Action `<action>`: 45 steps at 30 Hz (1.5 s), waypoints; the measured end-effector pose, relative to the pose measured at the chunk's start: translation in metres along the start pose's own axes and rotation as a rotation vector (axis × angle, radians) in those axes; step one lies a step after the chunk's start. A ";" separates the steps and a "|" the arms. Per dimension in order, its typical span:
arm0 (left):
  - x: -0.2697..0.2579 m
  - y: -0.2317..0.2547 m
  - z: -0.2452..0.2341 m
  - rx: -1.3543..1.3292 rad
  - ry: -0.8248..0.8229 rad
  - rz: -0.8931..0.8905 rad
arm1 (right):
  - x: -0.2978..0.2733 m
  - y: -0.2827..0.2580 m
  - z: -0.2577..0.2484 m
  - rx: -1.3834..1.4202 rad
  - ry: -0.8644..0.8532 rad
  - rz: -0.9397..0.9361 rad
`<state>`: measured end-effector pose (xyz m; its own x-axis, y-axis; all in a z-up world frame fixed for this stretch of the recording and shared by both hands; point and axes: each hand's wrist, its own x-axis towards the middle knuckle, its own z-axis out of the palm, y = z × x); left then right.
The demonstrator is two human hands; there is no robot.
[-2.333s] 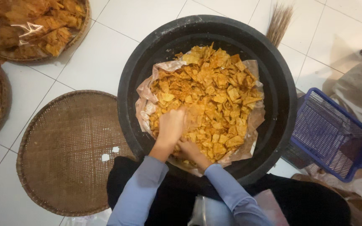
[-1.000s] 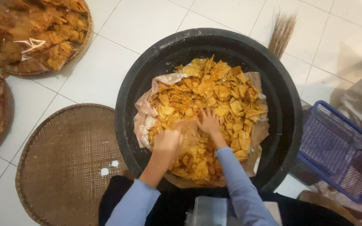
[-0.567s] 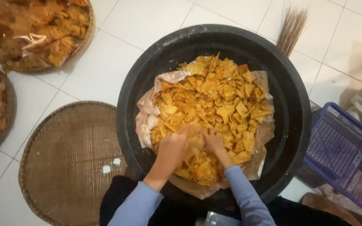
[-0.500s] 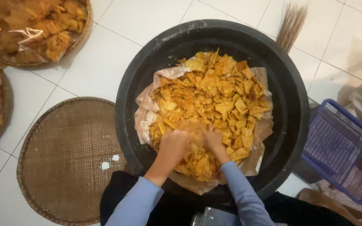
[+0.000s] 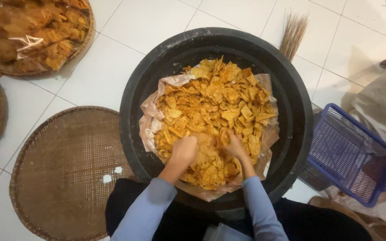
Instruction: The person sits on the floor and sorts yellow snack chips in a large black basin. They transfer portions of chips into a blue basket on a digital scale, then place the chips into clear plastic bags.
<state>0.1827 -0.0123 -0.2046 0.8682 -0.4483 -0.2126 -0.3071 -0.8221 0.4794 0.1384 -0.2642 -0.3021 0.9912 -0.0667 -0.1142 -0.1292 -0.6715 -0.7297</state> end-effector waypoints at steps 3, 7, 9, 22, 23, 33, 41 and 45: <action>0.002 0.009 0.001 -0.056 0.028 0.010 | -0.003 -0.057 -0.038 0.410 0.128 0.078; 0.014 0.011 -0.007 -0.088 0.112 -0.001 | -0.018 -0.135 -0.056 0.672 0.118 0.000; 0.016 0.008 -0.013 -0.116 0.099 -0.034 | -0.023 -0.157 -0.063 0.531 0.059 -0.190; 0.008 0.000 -0.031 0.247 0.180 -0.034 | 0.034 0.036 -0.022 0.271 0.173 0.269; 0.008 -0.006 -0.030 0.277 0.169 -0.035 | 0.024 0.050 -0.008 0.037 0.131 0.375; 0.014 -0.006 -0.021 0.256 -0.014 -0.110 | 0.003 0.070 0.025 -0.427 -0.549 0.539; -0.005 0.029 -0.057 0.089 -0.307 -0.208 | -0.015 0.064 0.048 -0.439 -0.380 0.592; -0.006 0.028 -0.050 0.150 -0.328 -0.172 | -0.005 0.072 0.023 -0.243 -0.235 0.361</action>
<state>0.1881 -0.0151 -0.1472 0.7491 -0.3681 -0.5508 -0.2425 -0.9261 0.2891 0.1235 -0.2949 -0.3694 0.8477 -0.1769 -0.5001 -0.4250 -0.7907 -0.4407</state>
